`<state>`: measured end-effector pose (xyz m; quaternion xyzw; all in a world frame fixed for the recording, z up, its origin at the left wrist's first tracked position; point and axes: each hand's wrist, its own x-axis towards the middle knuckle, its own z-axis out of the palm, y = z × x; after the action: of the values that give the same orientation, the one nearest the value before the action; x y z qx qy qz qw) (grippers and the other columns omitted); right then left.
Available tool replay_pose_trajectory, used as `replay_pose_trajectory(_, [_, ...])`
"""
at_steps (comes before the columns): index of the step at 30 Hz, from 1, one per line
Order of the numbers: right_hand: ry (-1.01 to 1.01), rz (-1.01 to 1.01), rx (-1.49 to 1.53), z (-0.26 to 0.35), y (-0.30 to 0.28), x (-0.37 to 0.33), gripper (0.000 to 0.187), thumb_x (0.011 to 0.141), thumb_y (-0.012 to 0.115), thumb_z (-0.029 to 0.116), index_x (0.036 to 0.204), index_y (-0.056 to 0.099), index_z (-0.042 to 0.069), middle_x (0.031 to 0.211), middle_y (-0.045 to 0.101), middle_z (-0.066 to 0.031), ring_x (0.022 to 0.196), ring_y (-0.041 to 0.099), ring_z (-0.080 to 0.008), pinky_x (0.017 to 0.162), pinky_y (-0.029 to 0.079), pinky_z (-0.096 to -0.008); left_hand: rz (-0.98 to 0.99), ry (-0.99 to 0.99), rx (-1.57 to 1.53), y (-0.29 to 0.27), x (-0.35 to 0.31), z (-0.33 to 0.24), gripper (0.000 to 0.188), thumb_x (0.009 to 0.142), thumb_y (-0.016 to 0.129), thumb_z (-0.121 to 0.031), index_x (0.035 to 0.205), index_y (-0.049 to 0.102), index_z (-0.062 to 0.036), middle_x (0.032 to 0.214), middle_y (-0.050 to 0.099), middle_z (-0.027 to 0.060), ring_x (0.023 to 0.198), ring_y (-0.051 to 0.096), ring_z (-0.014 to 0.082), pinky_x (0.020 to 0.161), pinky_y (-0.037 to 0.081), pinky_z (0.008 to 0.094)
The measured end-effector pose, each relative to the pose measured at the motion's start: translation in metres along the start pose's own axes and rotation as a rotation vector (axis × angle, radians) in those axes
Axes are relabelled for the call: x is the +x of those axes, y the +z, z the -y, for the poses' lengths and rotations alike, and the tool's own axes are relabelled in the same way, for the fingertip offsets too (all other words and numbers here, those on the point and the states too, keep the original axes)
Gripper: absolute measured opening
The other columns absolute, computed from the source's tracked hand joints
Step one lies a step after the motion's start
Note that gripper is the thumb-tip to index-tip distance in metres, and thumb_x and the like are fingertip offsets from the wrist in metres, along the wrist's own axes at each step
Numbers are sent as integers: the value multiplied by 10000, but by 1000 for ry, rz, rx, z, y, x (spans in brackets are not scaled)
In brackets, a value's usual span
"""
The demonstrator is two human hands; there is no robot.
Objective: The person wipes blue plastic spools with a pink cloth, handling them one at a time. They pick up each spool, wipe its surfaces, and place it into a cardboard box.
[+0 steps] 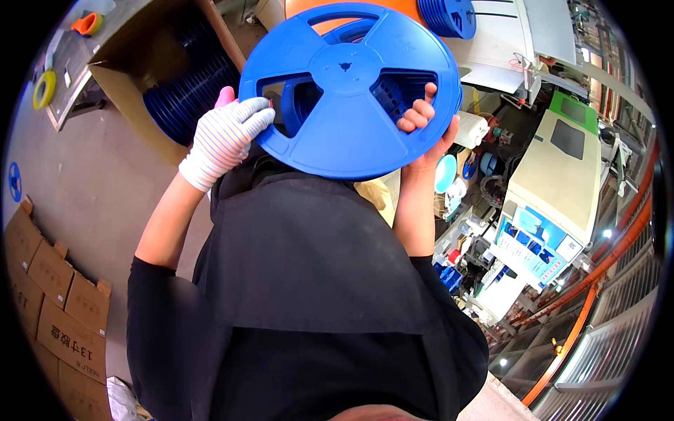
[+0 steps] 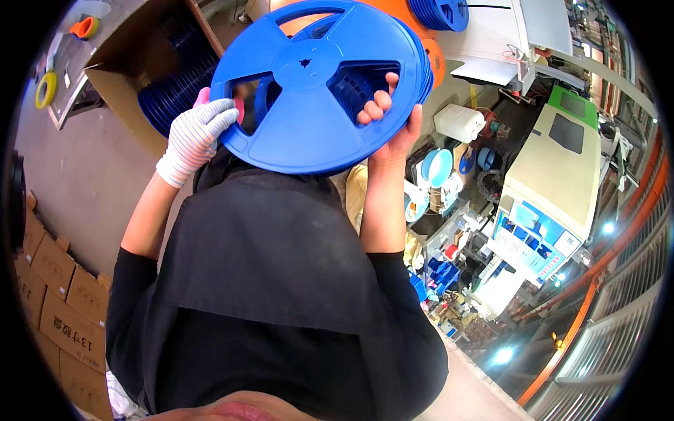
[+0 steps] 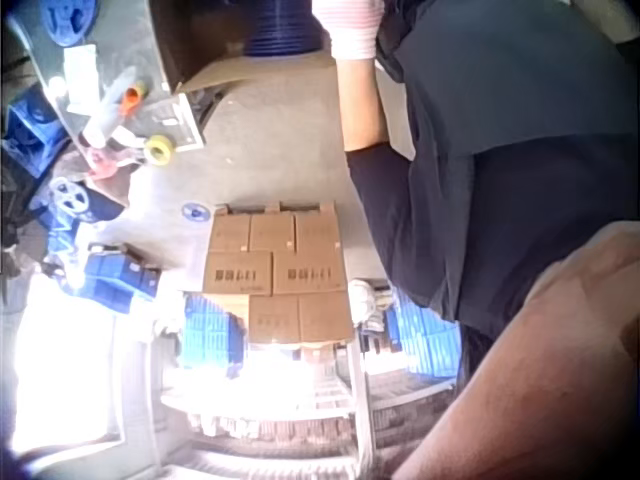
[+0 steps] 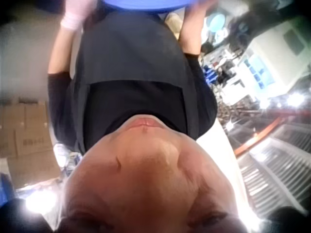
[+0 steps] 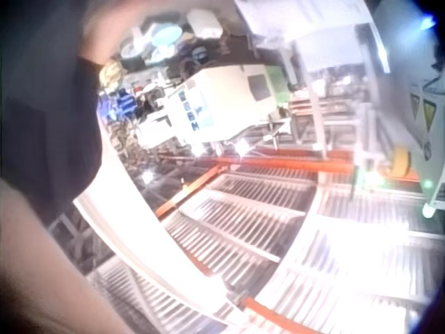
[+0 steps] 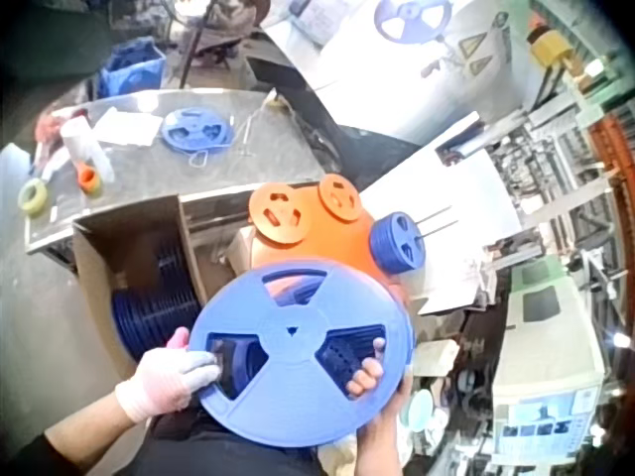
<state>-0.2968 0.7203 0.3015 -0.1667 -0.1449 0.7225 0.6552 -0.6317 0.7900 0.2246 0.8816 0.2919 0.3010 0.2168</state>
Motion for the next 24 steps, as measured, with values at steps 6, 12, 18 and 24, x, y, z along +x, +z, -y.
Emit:
replay_pose_trajectory(6, [16,-225,-240,-1,-7,-1,627,906,570,394,1362,385,6,1126,588,-130,971,604,-270,808,519,-415,7,-615,-1309,8,-28,16,244,853,616,-53,1093,641,-15,1045,676,58,946,653,193,882,493,302])
replay_pose_trajectory(12, [31,-408,-283,-6,-10,-17,542,919,549,307,1335,406,-10,1014,585,-103,921,592,-242,824,505,-411,-209,-817,-1772,-5,-43,27,493,721,806,-306,1078,622,-21,1001,655,96,963,630,206,891,504,330])
replay_pose_trajectory(18, [40,-503,-316,-4,-7,-18,530,870,606,246,1301,433,-8,919,604,-92,836,615,-229,793,526,-417,-354,-753,-2011,2,-62,37,529,715,809,-348,1081,598,-30,979,637,111,902,627,211,838,530,329])
replay_pose_trajectory(24, [38,-497,-347,-4,-6,-21,517,876,581,195,1322,413,-3,974,620,-119,899,626,-254,809,527,-416,-433,-836,-1989,10,-80,40,620,724,793,-378,1168,540,-28,1032,601,120,955,604,217,867,521,345])
